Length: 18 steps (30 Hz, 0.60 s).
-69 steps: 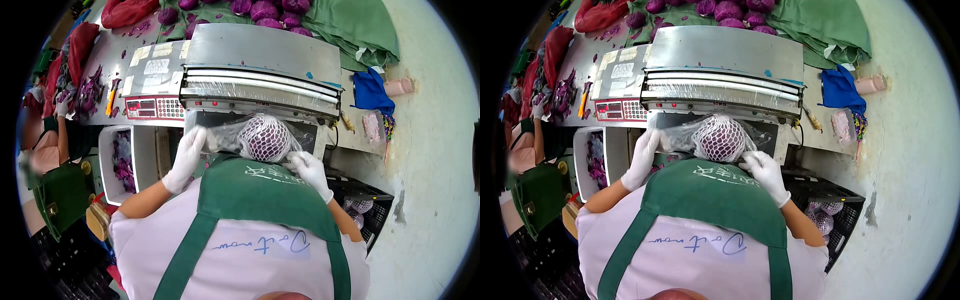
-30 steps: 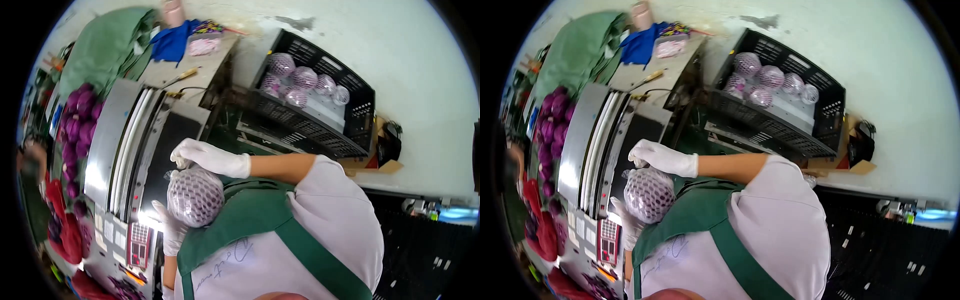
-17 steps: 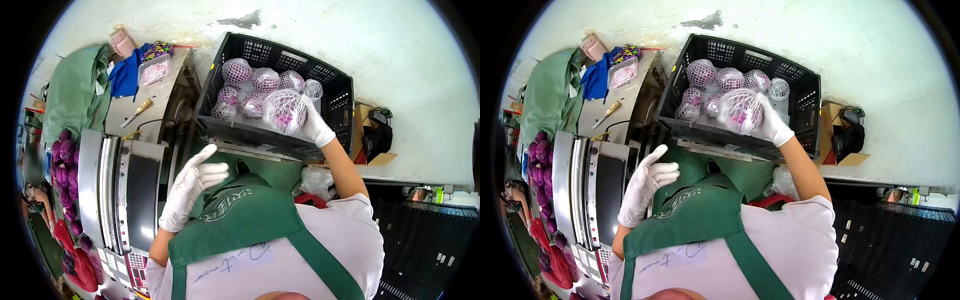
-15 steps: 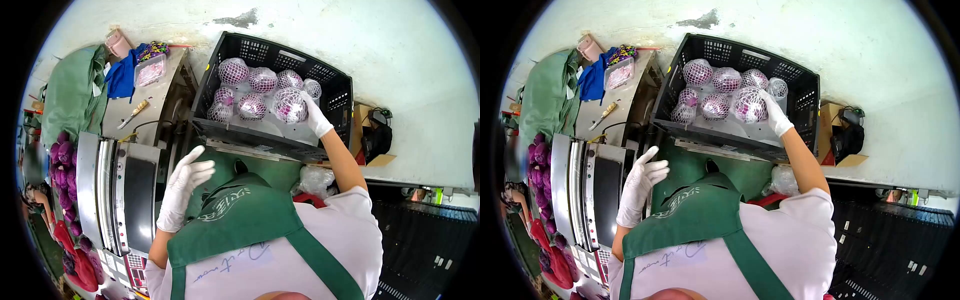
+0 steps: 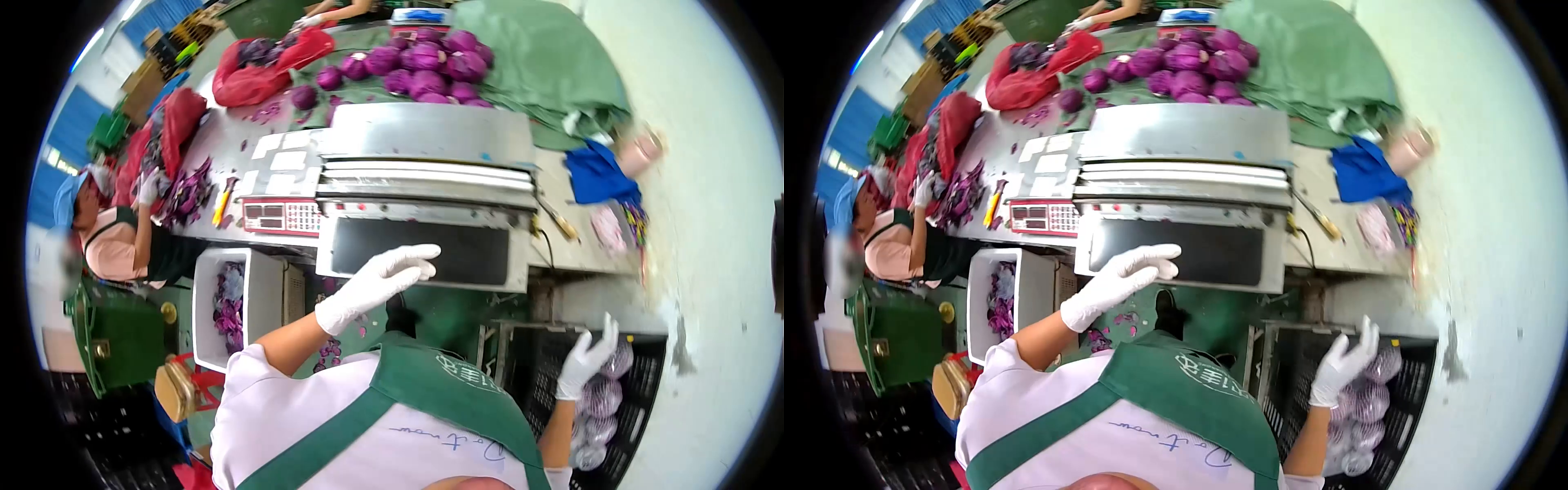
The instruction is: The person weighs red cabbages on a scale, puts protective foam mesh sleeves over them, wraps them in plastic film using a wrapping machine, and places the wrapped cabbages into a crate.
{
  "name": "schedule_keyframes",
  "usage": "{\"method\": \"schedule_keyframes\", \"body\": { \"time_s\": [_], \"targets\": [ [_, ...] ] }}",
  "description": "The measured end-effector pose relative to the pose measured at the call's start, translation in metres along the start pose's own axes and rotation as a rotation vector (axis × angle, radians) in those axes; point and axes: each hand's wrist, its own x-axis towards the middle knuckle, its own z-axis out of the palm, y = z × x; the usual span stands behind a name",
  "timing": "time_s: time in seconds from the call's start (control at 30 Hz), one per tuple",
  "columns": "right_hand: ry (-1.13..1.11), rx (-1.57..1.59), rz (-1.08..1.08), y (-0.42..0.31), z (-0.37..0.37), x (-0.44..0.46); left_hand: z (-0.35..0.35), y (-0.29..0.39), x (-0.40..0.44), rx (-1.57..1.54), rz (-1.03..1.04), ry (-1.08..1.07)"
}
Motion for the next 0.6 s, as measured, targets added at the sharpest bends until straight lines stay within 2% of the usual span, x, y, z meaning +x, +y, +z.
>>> {"method": "schedule_keyframes", "body": {
  "time_s": [0.03,0.07,0.13,0.2,0.27,0.33,0.37,0.4,0.47,0.53,0.6],
  "targets": [
    [-0.015,0.113,-0.012,-0.03,0.027,0.013,-0.022,0.019,0.001,0.033,-0.002,0.076],
    [-0.032,0.222,-0.02,-0.053,0.057,0.022,-0.057,0.023,0.007,0.113,0.085,0.095],
    [-0.015,0.335,0.101,-0.042,0.123,0.024,-0.104,0.029,0.03,-0.019,0.087,0.277],
    [-0.08,0.395,0.414,-0.03,0.167,0.021,-0.178,0.035,0.067,-0.032,0.176,0.443],
    [-0.154,0.458,0.64,0.013,0.221,0.006,-0.26,0.027,0.122,0.01,0.219,0.555],
    [-0.231,0.58,0.839,0.011,0.236,0.0,-0.335,0.015,0.194,-0.054,0.033,0.601],
    [-0.154,1.019,0.942,0.015,0.242,-0.004,-0.353,0.026,0.219,-0.158,-0.042,0.631],
    [0.038,0.819,0.943,-0.006,0.237,-0.004,-0.363,0.033,0.246,-0.267,-0.122,0.658],
    [-0.039,0.476,0.824,-0.038,0.212,0.006,-0.385,0.03,0.314,-0.236,-0.156,0.755],
    [-0.018,0.443,0.849,-0.046,0.206,0.008,-0.416,-0.003,0.406,-0.255,-0.196,1.002],
    [-0.023,0.311,0.826,-0.033,0.21,0.001,-0.426,-0.012,0.469,-0.209,-0.378,1.17]
  ]
}}
